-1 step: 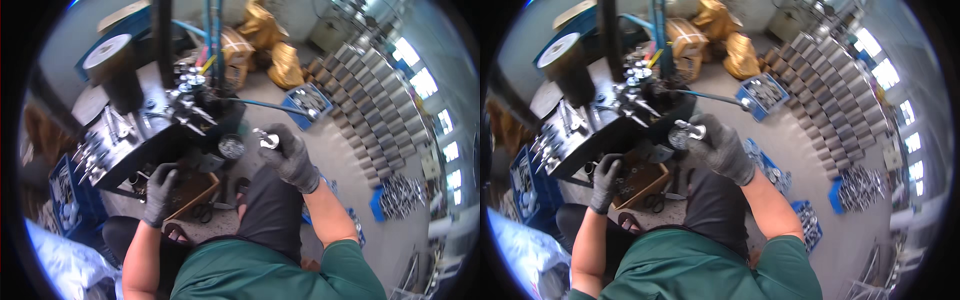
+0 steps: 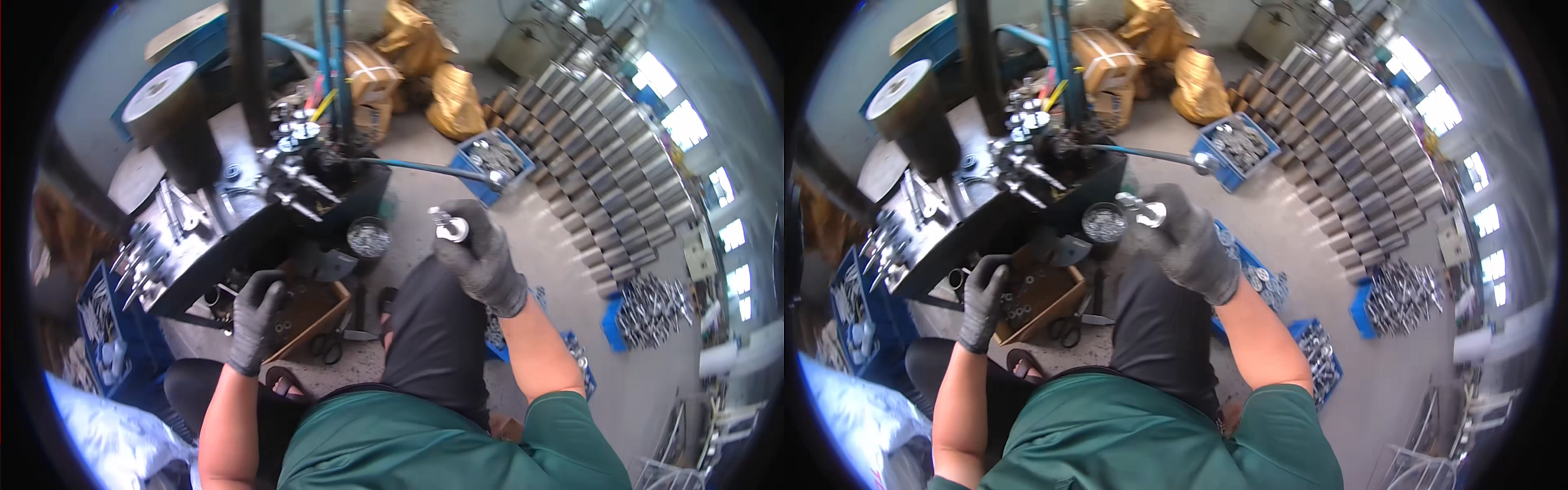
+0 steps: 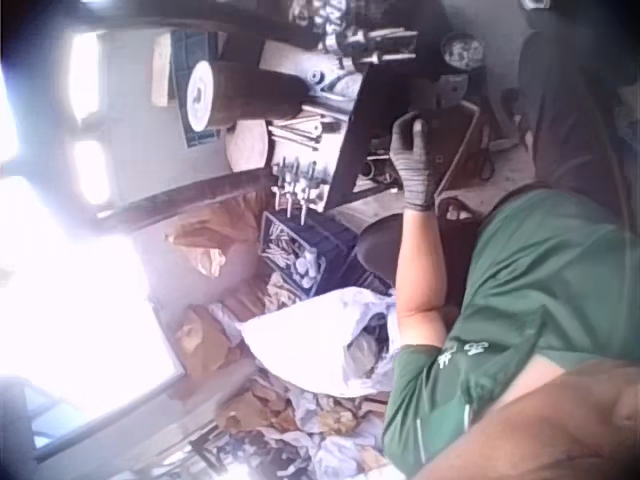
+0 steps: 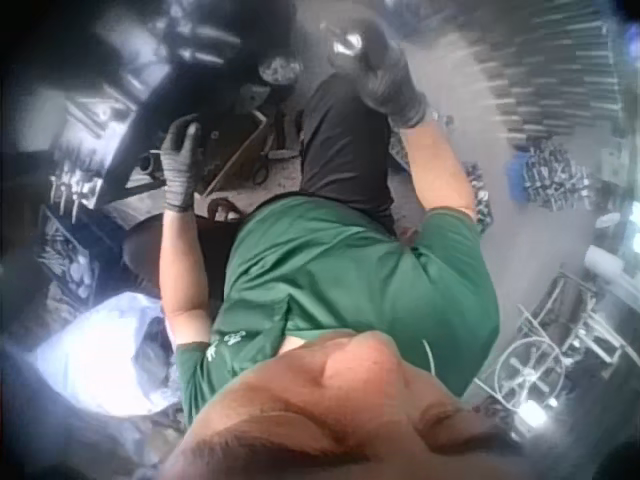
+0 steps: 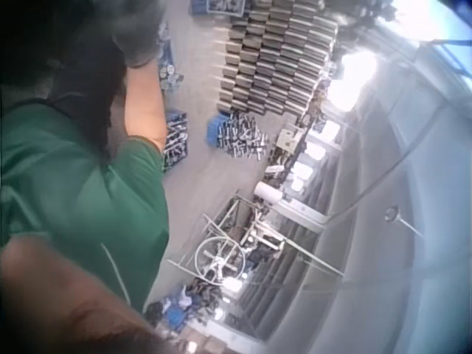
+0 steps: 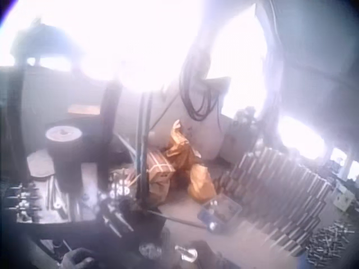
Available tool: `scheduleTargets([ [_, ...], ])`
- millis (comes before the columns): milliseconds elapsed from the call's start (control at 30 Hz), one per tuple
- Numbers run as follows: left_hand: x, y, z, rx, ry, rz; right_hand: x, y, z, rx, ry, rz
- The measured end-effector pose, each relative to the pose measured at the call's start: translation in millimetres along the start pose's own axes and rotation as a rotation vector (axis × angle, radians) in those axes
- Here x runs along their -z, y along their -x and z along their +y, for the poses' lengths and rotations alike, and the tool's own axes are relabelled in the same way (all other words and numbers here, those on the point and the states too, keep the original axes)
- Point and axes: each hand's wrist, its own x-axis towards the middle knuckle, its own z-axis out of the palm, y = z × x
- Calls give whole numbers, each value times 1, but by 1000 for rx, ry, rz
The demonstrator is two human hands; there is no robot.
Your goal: The person assembles metal shafts by sliding circular metal plates and bearings onto the rods by hand, press-fitting them together using a vertical press machine, and setting the assembled shafts aside on the workbench.
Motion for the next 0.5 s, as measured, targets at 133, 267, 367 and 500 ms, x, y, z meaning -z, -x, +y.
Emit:
scheduleTargets([
  [133, -16, -4, -21, -3, -44, -105, 72, 72, 30, -241, 137, 268],
  [267, -29, 1, -30, 56, -117, -187, 122, 160, 105, -576, 377, 363],
  [367, -36, 3, -34, 75, -130, -210, 132, 237, 176, -637, 533, 345],
  [500, -31, 7, -35, 132, -83, -175, 110, 282, 229, -828, 454, 275],
])
